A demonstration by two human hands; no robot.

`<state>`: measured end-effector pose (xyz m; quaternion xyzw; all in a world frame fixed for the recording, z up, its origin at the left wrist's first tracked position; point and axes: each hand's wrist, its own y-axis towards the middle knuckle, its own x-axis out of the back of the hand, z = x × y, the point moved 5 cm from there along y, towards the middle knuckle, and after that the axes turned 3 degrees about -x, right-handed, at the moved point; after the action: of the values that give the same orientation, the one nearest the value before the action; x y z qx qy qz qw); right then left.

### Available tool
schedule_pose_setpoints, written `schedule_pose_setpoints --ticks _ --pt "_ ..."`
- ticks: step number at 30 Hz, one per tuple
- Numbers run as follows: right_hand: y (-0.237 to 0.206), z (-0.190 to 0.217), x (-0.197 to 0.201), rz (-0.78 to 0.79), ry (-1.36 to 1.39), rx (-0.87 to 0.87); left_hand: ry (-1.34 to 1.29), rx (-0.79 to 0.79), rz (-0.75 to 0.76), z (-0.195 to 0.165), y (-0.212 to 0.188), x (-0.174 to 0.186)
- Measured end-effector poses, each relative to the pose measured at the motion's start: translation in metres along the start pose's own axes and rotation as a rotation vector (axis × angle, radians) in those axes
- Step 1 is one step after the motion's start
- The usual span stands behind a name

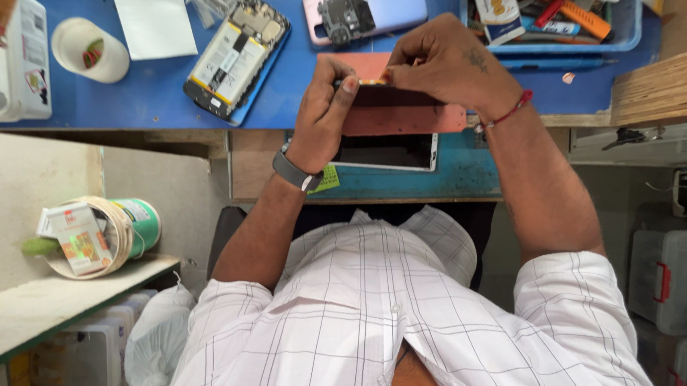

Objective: The person holds a smartphone, removes its back cover and battery, and uses a blue pry tool to work on the internal components of the disassembled phone on a workbench. They then carry the opened phone to another bench and continue manipulating its internal parts by hand.

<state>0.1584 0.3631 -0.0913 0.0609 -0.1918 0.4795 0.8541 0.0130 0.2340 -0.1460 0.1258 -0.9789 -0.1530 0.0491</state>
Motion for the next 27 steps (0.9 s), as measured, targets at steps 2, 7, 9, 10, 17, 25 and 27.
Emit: schedule_pose_setpoints --ticks 2,7,9,10,17,25,27 --pt "0.0016 0.0005 0.0002 0.006 -0.002 -0.011 0.020 0.001 -0.003 -0.0011 0.0015 0.0006" --pt "0.0029 0.0025 0.0011 0.000 -0.018 -0.066 0.016 -0.008 -0.005 -0.0067 0.0050 0.0004" --pt "0.0020 0.0038 0.0006 -0.003 -0.018 -0.055 0.012 -0.015 -0.008 -0.0078 0.0046 -0.0003" --pt "0.0015 0.0037 0.0003 -0.004 -0.017 -0.056 0.018 -0.012 -0.012 -0.0075 0.0040 -0.0007" --pt "-0.0007 0.0003 -0.0016 -0.013 -0.018 -0.063 0.004 0.000 -0.012 -0.0043 0.0027 -0.0026" --pt "-0.0012 0.0024 -0.0016 -0.035 -0.060 -0.062 0.024 0.021 -0.015 -0.0036 0.0018 -0.0022" --pt "-0.0009 0.0027 -0.0015 -0.033 -0.057 -0.062 0.017 0.021 -0.013 -0.0028 0.0022 -0.0020"
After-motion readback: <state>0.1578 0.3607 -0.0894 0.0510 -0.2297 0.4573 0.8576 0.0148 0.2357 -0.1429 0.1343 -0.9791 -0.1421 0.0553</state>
